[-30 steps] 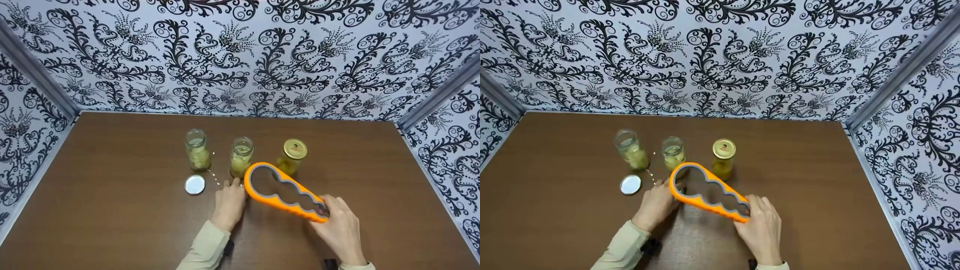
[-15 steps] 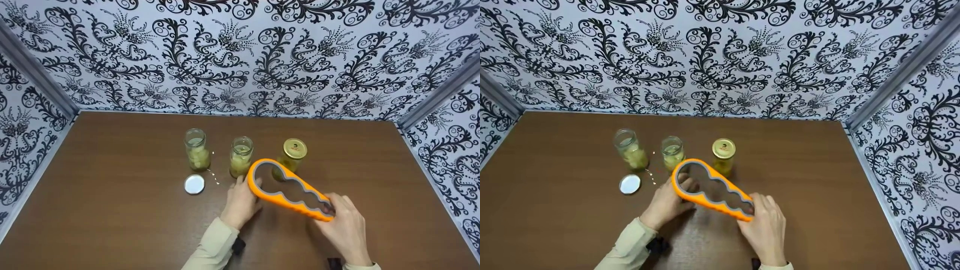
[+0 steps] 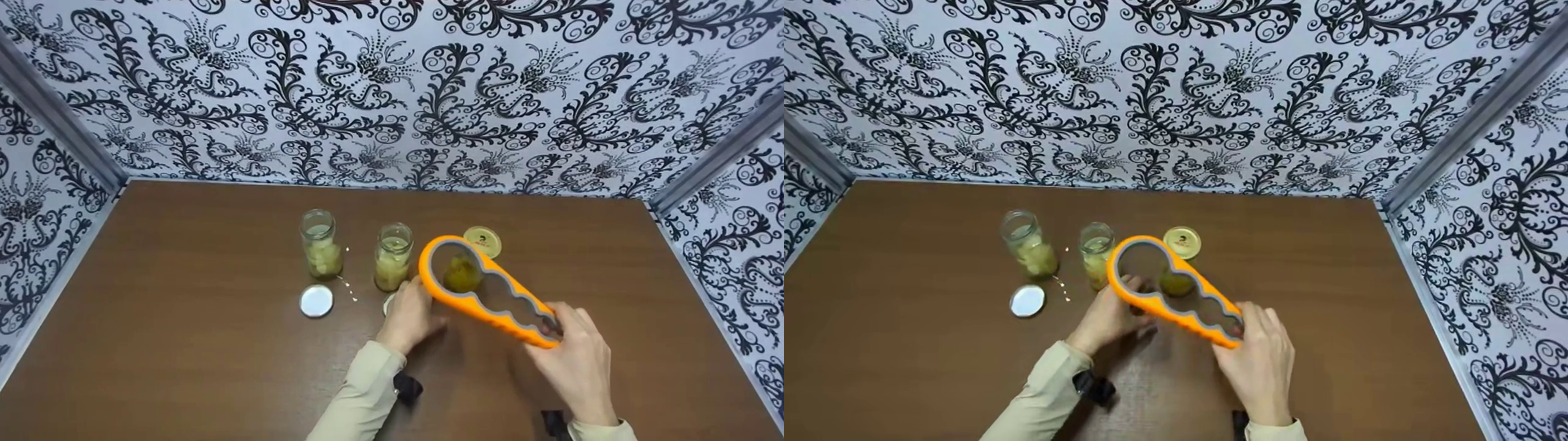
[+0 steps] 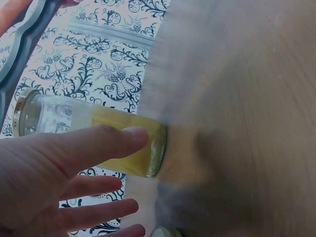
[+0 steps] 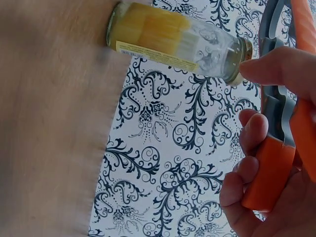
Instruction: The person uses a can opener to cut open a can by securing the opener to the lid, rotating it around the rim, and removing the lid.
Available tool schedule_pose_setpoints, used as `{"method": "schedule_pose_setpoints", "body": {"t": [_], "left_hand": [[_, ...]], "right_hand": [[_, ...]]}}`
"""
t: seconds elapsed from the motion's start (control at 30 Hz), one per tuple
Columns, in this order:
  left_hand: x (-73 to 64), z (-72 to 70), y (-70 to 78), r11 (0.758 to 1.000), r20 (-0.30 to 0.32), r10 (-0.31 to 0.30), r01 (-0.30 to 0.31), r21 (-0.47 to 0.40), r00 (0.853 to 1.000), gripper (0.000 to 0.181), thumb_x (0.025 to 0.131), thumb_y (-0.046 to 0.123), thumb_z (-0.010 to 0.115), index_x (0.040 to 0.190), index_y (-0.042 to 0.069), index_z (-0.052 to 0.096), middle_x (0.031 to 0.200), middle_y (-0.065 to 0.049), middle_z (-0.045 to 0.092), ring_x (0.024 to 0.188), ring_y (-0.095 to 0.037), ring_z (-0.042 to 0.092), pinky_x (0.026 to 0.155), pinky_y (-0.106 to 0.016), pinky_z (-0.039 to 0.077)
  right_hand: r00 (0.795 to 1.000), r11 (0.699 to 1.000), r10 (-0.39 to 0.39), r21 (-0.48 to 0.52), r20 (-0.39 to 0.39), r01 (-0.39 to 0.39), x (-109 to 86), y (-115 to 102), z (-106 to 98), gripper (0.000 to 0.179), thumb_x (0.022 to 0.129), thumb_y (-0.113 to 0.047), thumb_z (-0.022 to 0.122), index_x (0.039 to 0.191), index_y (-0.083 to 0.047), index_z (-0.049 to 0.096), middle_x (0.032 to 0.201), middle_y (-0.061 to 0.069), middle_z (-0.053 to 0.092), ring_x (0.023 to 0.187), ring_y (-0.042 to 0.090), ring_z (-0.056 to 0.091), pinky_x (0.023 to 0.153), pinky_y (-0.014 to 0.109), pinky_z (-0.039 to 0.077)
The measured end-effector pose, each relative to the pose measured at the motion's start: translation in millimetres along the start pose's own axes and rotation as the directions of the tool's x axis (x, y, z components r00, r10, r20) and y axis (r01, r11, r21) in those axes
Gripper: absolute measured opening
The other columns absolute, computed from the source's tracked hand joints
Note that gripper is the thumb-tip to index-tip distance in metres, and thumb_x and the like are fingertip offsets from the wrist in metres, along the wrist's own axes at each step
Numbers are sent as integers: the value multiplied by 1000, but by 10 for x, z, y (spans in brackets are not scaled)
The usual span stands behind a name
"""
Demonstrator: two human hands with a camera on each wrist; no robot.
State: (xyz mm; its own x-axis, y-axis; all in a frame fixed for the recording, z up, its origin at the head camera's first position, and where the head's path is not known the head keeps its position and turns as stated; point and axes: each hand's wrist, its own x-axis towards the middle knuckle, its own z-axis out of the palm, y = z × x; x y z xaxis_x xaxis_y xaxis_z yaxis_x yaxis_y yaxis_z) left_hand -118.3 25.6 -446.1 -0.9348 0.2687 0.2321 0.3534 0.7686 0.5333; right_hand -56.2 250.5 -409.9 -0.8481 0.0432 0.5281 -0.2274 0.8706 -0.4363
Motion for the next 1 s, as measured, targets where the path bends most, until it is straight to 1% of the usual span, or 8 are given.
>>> {"method": "schedule_pose_setpoints", "body": {"t": [0.13, 0.2, 0.33, 0.47, 0.57, 0.8, 0.9, 1.0], "left_hand": [[78, -58, 75, 999, 12, -32, 31, 31, 999, 42, 67, 24, 86, 100, 4, 70, 97, -11, 62, 86, -33, 61, 74, -41, 52], [123, -70, 107, 999, 4, -46, 46, 4, 999, 47, 68, 25, 87, 105, 3, 68, 98, -12, 62, 88, -33, 61, 76, -41, 52], [228, -51, 144, 985, -5, -108, 107, -133, 994, 55, 67, 24, 87, 111, 2, 62, 98, -13, 63, 90, -32, 62, 78, -42, 52], [317, 6, 146, 933, 23, -144, 144, -330, 989, 59, 66, 18, 86, 118, 5, 61, 102, -11, 66, 93, -30, 63, 79, -42, 52], [375, 69, 140, 894, 25, -130, 128, -429, 991, 67, 67, 19, 86, 126, 6, 57, 113, -11, 65, 100, -28, 63, 84, -39, 50], [486, 218, 149, 832, -76, -107, 47, -552, 991, 76, 65, 20, 86, 130, 1, 52, 116, -13, 63, 105, -25, 60, 91, -33, 47], [520, 265, 160, 823, -137, -94, 0, -567, 986, 66, 66, 19, 84, 123, 1, 56, 110, -11, 65, 99, -23, 62, 87, -32, 48], [558, 310, 173, 832, -181, -85, -31, -554, 980, 54, 68, 21, 82, 113, 1, 61, 98, -10, 67, 89, -22, 63, 79, -31, 50]], "right_hand": [[1000, 1000, 20, -1, -2, -20, 35, 17, -43, 36, 54, 0, 83, 84, -8, 65, 69, -4, 50, 64, 14, 45, 50, 36, 38], [1000, 1000, 30, -2, -1, -30, 48, 21, -65, 36, 54, 1, 81, 85, -8, 65, 69, -3, 51, 64, 15, 45, 50, 37, 37], [999, 999, 47, -8, -2, -47, 74, 16, -96, 35, 56, -1, 81, 86, -7, 65, 69, -1, 52, 64, 18, 48, 51, 40, 37], [999, 999, 53, -13, -5, -53, 115, 5, -108, 33, 58, -2, 81, 86, -7, 65, 70, 0, 52, 65, 19, 49, 52, 42, 38], [999, 999, 49, -13, -8, -49, 149, -3, -116, 32, 58, -1, 80, 84, -7, 64, 70, 1, 53, 65, 20, 49, 52, 42, 38], [998, 998, 58, -18, -19, -58, 208, -11, -128, 30, 60, -2, 79, 84, -6, 62, 70, 4, 54, 67, 21, 48, 54, 43, 37], [998, 998, 57, -13, -13, -57, 233, -1, -122, 31, 59, -1, 80, 83, -6, 61, 72, 5, 55, 70, 21, 48, 55, 44, 38], [998, 998, 63, -7, -4, -63, 255, 9, -117, 32, 59, 0, 80, 84, -5, 61, 74, 7, 58, 74, 21, 48, 57, 45, 38]]}}
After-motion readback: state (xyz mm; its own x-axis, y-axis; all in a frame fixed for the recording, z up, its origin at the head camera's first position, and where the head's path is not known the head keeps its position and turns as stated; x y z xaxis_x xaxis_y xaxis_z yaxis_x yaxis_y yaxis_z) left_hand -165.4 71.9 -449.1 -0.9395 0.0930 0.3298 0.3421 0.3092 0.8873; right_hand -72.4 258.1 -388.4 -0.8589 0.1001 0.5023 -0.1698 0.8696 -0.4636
